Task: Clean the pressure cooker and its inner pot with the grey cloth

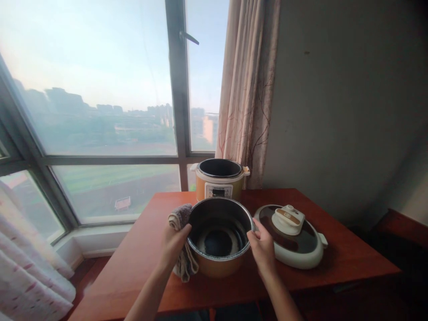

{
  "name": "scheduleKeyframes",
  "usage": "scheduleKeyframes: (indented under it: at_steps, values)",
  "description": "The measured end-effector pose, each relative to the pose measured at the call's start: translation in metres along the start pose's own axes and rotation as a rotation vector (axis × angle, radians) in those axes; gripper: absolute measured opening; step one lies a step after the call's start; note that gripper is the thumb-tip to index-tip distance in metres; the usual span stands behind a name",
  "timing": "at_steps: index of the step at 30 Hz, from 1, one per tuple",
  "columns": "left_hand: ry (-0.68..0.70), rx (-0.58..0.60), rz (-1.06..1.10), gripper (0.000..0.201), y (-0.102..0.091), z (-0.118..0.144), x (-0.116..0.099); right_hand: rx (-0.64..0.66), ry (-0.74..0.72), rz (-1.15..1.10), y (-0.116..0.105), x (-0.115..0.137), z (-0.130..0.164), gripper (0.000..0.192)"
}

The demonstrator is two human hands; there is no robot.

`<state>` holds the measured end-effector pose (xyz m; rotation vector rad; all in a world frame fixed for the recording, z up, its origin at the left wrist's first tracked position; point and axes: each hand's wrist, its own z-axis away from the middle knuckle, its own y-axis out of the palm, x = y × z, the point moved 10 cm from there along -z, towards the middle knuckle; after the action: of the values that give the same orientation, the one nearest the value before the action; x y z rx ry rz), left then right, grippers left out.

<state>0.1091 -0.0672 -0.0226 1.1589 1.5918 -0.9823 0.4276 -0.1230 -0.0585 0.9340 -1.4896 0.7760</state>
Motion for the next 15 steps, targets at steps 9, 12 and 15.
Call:
scheduleKeyframes:
  at_steps: [9, 12, 15]
  values:
    - [0.030, 0.006, 0.062, 0.042, 0.007, -0.013, -0.005, -0.024, -0.044, 0.044, 0.002, 0.003, -0.010, 0.080]
    - [0.036, 0.002, 0.069, 0.038, 0.007, -0.012, -0.007, -0.025, -0.045, 0.041, 0.002, 0.000, -0.010, 0.077]
    - [-0.003, 0.025, 0.124, 0.042, 0.009, -0.010, -0.006, -0.021, -0.045, 0.033, 0.003, -0.001, -0.010, 0.071]
